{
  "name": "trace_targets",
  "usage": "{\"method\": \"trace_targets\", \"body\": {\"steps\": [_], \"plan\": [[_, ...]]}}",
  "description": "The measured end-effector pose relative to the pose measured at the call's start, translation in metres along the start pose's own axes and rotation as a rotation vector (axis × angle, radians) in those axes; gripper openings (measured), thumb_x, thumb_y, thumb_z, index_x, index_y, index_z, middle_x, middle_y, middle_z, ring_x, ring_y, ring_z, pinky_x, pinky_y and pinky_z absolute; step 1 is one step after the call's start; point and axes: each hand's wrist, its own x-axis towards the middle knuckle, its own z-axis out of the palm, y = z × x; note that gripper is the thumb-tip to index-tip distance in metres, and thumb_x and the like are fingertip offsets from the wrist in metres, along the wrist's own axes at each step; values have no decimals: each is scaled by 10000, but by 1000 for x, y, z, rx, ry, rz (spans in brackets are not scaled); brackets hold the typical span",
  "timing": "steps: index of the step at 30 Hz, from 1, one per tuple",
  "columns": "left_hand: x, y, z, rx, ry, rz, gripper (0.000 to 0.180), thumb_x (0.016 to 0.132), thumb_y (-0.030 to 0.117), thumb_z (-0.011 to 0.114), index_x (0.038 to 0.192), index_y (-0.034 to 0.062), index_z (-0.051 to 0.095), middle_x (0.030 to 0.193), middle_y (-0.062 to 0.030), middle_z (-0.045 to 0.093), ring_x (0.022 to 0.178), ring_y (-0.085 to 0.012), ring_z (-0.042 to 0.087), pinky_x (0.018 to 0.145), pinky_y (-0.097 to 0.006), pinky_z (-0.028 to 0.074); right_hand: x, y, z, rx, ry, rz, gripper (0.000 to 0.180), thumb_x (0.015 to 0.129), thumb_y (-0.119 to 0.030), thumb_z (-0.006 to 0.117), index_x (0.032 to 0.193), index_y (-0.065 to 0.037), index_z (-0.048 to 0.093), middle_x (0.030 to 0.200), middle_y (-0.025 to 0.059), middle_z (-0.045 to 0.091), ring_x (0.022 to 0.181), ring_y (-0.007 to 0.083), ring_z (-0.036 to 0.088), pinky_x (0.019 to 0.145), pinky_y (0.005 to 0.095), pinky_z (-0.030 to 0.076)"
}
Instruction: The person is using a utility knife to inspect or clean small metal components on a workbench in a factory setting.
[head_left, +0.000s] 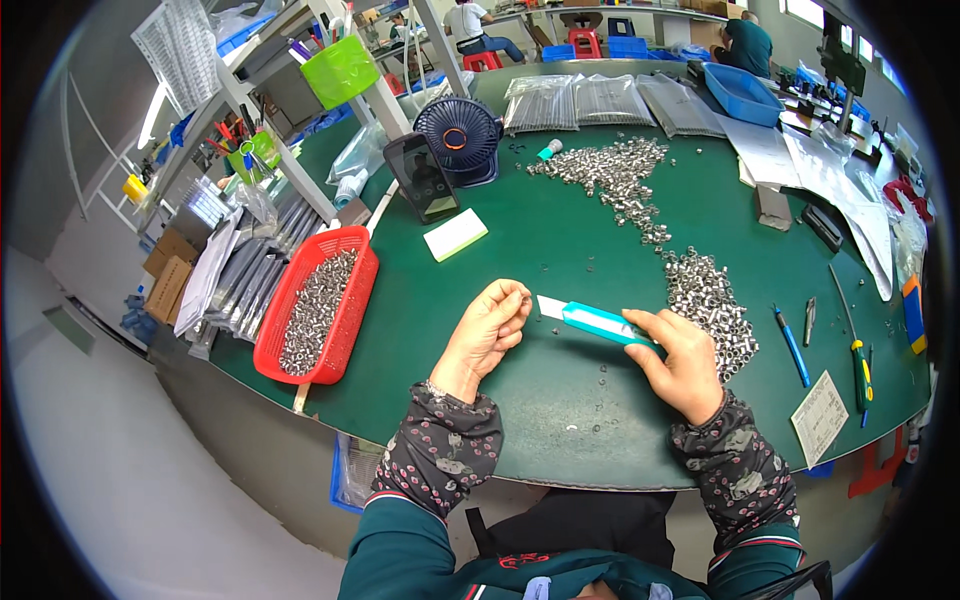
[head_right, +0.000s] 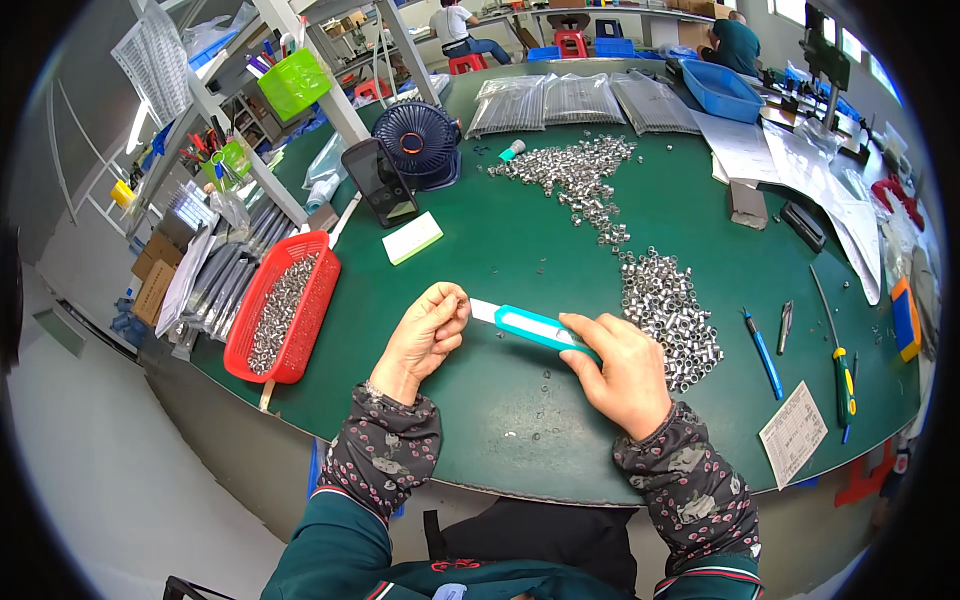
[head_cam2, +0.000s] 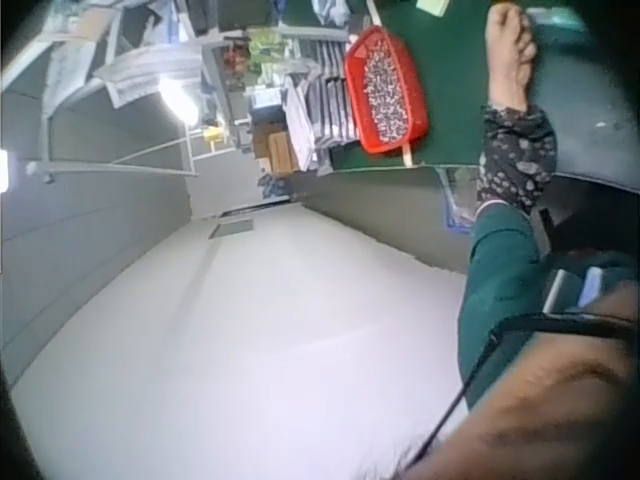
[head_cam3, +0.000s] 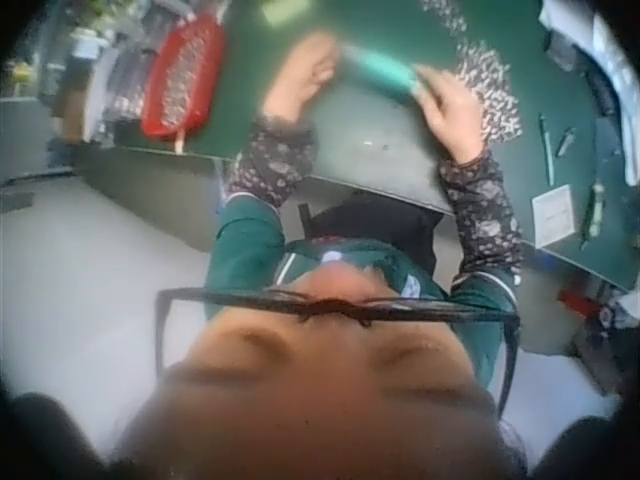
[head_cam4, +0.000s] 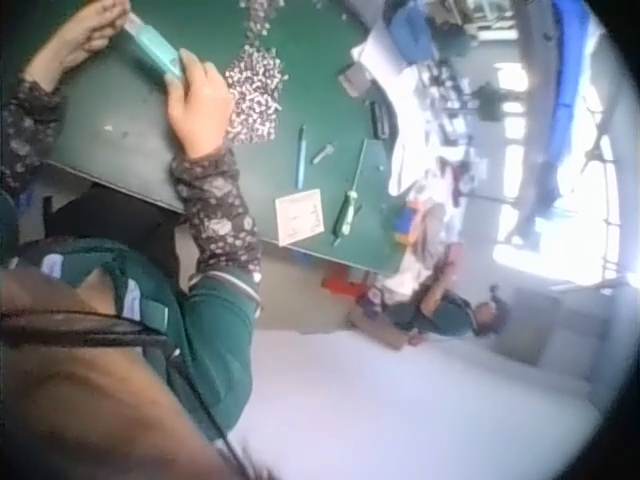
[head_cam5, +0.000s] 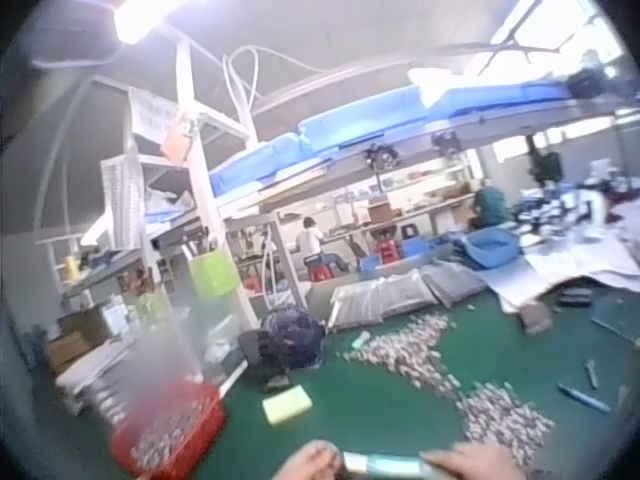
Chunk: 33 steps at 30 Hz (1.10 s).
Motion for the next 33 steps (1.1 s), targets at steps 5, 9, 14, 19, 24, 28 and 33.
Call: {"method": "trace_targets", "body": {"steps": [5,9,14,19,24,28,33], "plan": [[2,-1,2,-1,37,50,98,851,127,513,913,51,508,733,-11,490,446,-15,297,356,-129,230,-3,5,7,199,-91,151,280,725,-168,614,988,-77,589,710,88,550,578,241,533,535,322,427],[2,-3,-1,2,-30,34,92,850,113,511,919,52,504,735,-8,491,447,-13,301,351,-129,225,-4,9,13,333,-145,204,283,737,-179,607,996,-67,587,813,100,600,634,230,568,573,307,444],[1,-4,3,-11,-64,83,88,854,98,500,928,51,493,732,-7,488,450,-11,298,353,-132,223,-3,6,12,472,-222,317,276,757,-174,594,1003,-49,582,812,104,620,677,179,587,613,277,448],[1,-6,6,-8,-82,121,74,856,73,486,925,48,482,740,-11,491,461,-8,291,362,-136,223,-2,6,11,594,-305,418,263,774,-169,581,1003,-41,580,743,94,621,639,141,570,612,261,439],[1,-8,4,22,-71,129,78,852,72,492,923,40,491,722,-11,498,450,-5,292,363,-136,219,-3,10,13,514,-320,403,261,776,-174,576,1008,-54,581,786,104,620,657,168,579,612,269,439],[1,-8,2,8,-59,111,86,850,75,498,923,30,501,691,-10,502,432,-4,292,362,-135,214,-7,11,19,370,-166,235,260,769,-177,578,1007,-73,584,793,98,608,669,223,581,594,297,443],[0,-9,0,-6,-48,88,93,850,76,497,926,23,503,691,-13,501,430,-5,291,359,-136,211,-6,2,14,77,-88,146,269,744,-208,595,999,-122,578,674,74,511,619,250,532,535,351,422]]}}
